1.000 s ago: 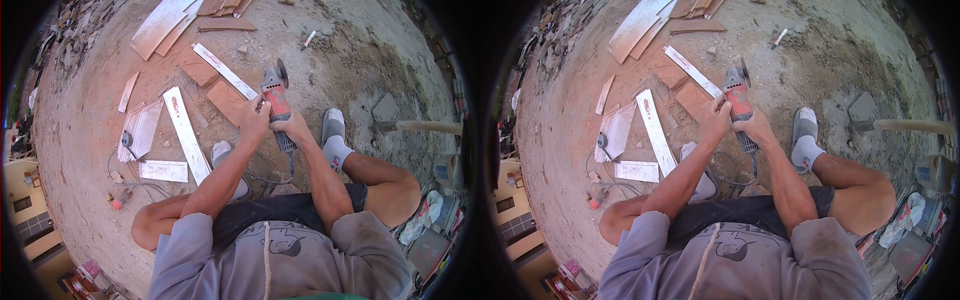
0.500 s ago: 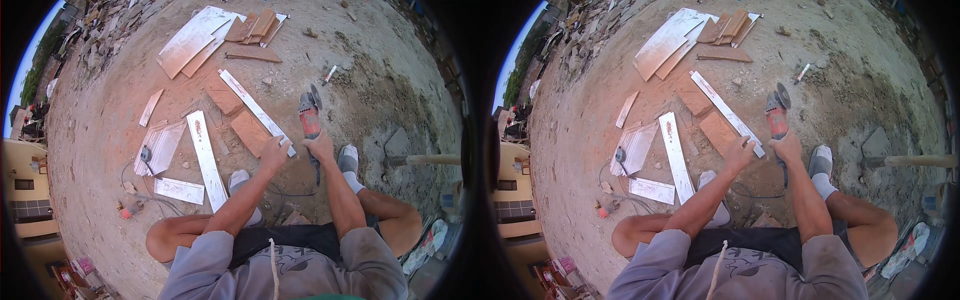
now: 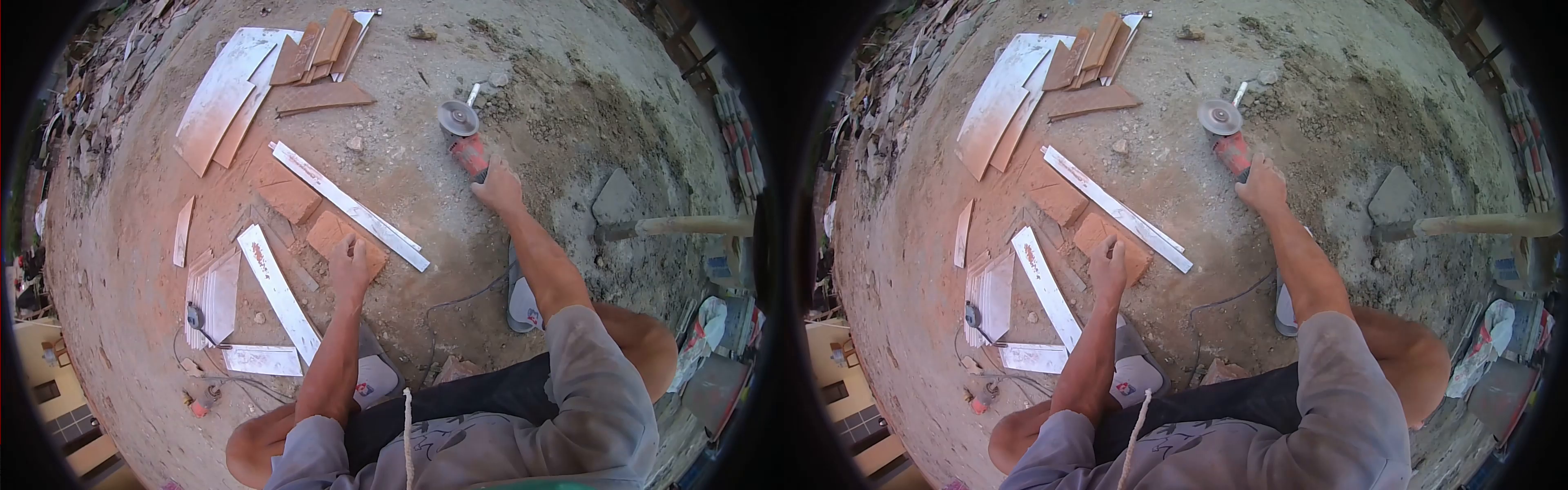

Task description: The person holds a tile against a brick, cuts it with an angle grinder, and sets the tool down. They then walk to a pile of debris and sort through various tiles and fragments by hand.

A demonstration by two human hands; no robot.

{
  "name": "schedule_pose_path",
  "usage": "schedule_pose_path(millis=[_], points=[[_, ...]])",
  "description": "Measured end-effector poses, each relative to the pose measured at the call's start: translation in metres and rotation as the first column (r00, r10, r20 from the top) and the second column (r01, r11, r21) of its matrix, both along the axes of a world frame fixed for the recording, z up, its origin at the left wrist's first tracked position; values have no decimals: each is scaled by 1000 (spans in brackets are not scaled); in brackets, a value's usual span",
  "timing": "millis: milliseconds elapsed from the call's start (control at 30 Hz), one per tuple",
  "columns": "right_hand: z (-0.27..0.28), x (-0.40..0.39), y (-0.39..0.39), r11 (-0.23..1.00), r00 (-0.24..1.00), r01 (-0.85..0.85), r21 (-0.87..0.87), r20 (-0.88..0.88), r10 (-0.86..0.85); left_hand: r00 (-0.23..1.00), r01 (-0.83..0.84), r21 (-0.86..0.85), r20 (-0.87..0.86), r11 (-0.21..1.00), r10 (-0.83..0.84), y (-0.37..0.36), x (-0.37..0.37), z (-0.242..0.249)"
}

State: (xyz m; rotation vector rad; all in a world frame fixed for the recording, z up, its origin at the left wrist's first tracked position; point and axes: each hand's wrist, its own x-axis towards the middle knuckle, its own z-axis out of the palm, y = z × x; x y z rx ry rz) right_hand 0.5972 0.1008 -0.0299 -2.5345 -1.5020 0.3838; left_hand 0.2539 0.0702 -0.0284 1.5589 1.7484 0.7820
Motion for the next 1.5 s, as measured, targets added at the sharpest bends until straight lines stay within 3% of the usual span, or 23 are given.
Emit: schedule_pose_path(millis=[267, 367, 500, 567, 667, 767, 833, 900, 967, 1067, 1167, 1233, 1367, 1433, 1500], points=[[-13, 2, 13, 987, 987, -161, -18, 18, 161, 999, 42, -82, -11, 996, -43, 1, 11, 3], [-8, 3, 13, 986, 986, -165, -40, 7, 165, 990, 114, -95, -69, 989, -121, 5, 2, -13], [-14, 6, 12, 994, 991, -106, -37, -84, 103, 994, 40, -33, -102, 999, -43, -4, 2, -15], [-21, 3, 3, 994, 988, -109, -10, -114, 107, 1000, 19, -36, 7, 999, -19, 2, 1, -5], [-20, 2, -4, 998, 993, -55, 4, -102, 56, 1000, -16, -38, 23, 999, 17, 2, -6, -6], [-26, -8, -22, 987, 997, -68, 145, 53, 61, 998, -43, -77, 33, 996, 46, 1, -10, -8], [-20, -34, -35, 873, 930, -230, 430, 360, 68, 998, -61, -69, 22, 996, 62, 2, -9, -7], [-25, -79, -50, 902, 930, -337, 271, 248, 272, 997, -80, -47, 11, 996, 80, 5, -9, -8], [-33, -134, -57, 926, 918, -377, -20, -143, 370, 997, -79, -45, -4, 996, 79, 6, -10, -12], [-42, -190, -66, 930, 917, -366, 27, -161, 365, 993, -96, -43, 64, 994, 98, 9, -11, -6], [-59, -205, -56, 944, 945, -325, 55, -20, 326, 984, -132, 8, 118, 991, 130, 8, -16, 2], [-34, -195, -45, 916, 896, -320, -243, -391, 209, 982, -144, 39, 131, 989, 138, 8, -24, -2], [-2, -170, -39, 854, 829, -468, -226, -446, 337, 972, -188, 69, 156, 980, 175, 17, -35, 3], [15, -161, -47, 895, 674, -433, -110, -699, 240, 958, -198, 39, 218, 979, 185, 25, -39, 12], [23, -156, -45, 897, 619, -429, -107, -758, 206, 951, -191, 63, 259, 980, 168, 36, -44, 32]])
